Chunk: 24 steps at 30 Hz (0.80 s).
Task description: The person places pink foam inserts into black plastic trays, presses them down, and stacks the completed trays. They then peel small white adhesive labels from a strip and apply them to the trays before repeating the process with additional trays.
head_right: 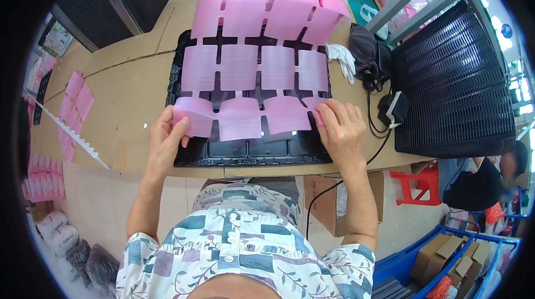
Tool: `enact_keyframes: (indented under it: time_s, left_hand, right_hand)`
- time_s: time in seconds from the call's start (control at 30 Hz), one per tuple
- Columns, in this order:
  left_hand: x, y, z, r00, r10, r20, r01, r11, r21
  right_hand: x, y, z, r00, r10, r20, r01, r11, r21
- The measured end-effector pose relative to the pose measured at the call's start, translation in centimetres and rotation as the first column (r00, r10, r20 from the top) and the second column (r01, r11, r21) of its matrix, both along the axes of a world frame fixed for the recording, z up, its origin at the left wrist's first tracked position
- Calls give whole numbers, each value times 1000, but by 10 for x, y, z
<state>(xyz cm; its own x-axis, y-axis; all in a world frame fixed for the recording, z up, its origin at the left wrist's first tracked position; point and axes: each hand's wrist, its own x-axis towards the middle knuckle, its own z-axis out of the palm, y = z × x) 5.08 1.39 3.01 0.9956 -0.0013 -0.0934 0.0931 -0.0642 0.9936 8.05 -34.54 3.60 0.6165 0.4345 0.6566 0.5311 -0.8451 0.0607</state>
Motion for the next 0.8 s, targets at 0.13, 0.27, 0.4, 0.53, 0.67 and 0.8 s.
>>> enact_keyframes:
  time_s: [0.13, 0.27, 0.4, 0.53, 0.67, 0.8]
  left_hand:
    - [-15, 1, -14, 994, 94, 47, -91, 994, -66]
    - [-25, -17, -3, 971, 189, 144, -175, 979, -106]
    - [-24, 4, -11, 997, 15, 73, -19, 999, 51]
    - [-16, 7, -8, 996, 45, 72, -53, 992, 116]
    - [-10, 9, -11, 990, 51, 129, -82, 964, 254]
    - [-9, 10, -7, 992, 57, 115, -95, 927, 363]
  right_hand:
    - [-13, 4, 2, 995, -60, -75, 62, 998, 25]
    - [-22, 7, 6, 981, -121, -153, 129, 991, 42]
    - [-30, 6, 6, 927, -247, -283, 262, 965, 16]
    - [-30, -2, 11, 649, 19, -760, 442, 804, 398]
    - [-26, -20, 13, 478, 560, -677, 464, 494, 736]
    - [-24, -24, 8, 460, 401, -792, 634, 476, 609]
